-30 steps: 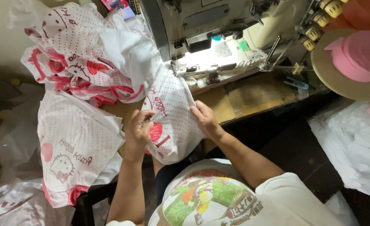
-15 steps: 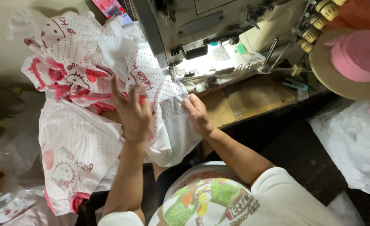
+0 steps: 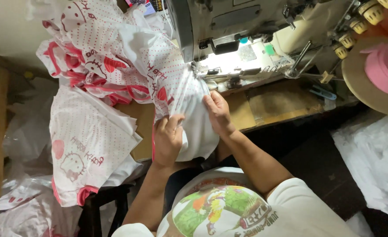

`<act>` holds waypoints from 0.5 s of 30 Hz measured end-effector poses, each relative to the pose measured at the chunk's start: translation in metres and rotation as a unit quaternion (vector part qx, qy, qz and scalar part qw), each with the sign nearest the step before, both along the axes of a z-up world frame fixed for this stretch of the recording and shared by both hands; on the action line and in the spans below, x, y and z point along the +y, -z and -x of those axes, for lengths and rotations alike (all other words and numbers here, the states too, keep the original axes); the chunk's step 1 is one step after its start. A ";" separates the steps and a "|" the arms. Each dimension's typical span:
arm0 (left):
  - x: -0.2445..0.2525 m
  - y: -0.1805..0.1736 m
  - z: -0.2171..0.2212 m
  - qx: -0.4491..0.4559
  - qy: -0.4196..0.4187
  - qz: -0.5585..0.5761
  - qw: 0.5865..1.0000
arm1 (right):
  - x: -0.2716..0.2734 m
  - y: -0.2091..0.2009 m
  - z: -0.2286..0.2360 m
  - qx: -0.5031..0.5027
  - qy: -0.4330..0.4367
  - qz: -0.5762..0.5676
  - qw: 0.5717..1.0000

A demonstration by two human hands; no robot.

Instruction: A person is seen picking up, unfolding, and inspecting small printed garments from a pile on a sewing machine table.

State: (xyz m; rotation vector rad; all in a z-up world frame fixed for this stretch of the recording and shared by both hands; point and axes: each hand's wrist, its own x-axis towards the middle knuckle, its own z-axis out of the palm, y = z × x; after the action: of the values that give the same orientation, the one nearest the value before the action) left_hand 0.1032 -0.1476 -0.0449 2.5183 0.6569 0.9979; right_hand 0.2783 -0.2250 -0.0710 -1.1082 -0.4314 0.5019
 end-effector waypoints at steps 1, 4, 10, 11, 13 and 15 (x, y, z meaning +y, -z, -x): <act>0.004 -0.004 -0.001 0.004 0.005 -0.009 1.000 | 0.001 0.002 -0.001 0.006 0.001 -0.001 1.000; 0.014 -0.017 -0.010 -0.012 0.009 -0.044 0.999 | 0.000 0.009 -0.007 0.011 -0.001 0.000 1.000; 0.046 -0.037 -0.029 -0.022 0.001 -0.133 0.991 | -0.002 0.018 -0.013 0.026 -0.005 0.006 1.000; 0.054 -0.036 -0.032 -0.021 0.003 -0.140 0.990 | -0.002 0.017 -0.012 0.025 -0.005 0.007 1.000; 0.075 -0.028 -0.037 -0.026 0.020 -0.113 0.993 | -0.002 0.010 -0.007 0.028 -0.006 0.004 1.000; 0.093 -0.022 -0.044 -0.031 0.036 -0.086 0.995 | -0.002 0.012 -0.007 0.030 -0.008 0.001 1.000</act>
State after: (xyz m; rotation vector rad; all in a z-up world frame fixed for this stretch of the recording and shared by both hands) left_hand 0.1472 -0.0546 -0.0230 2.6246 0.4763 1.1446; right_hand 0.2856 -0.2272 -0.0829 -1.0896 -0.3875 0.5495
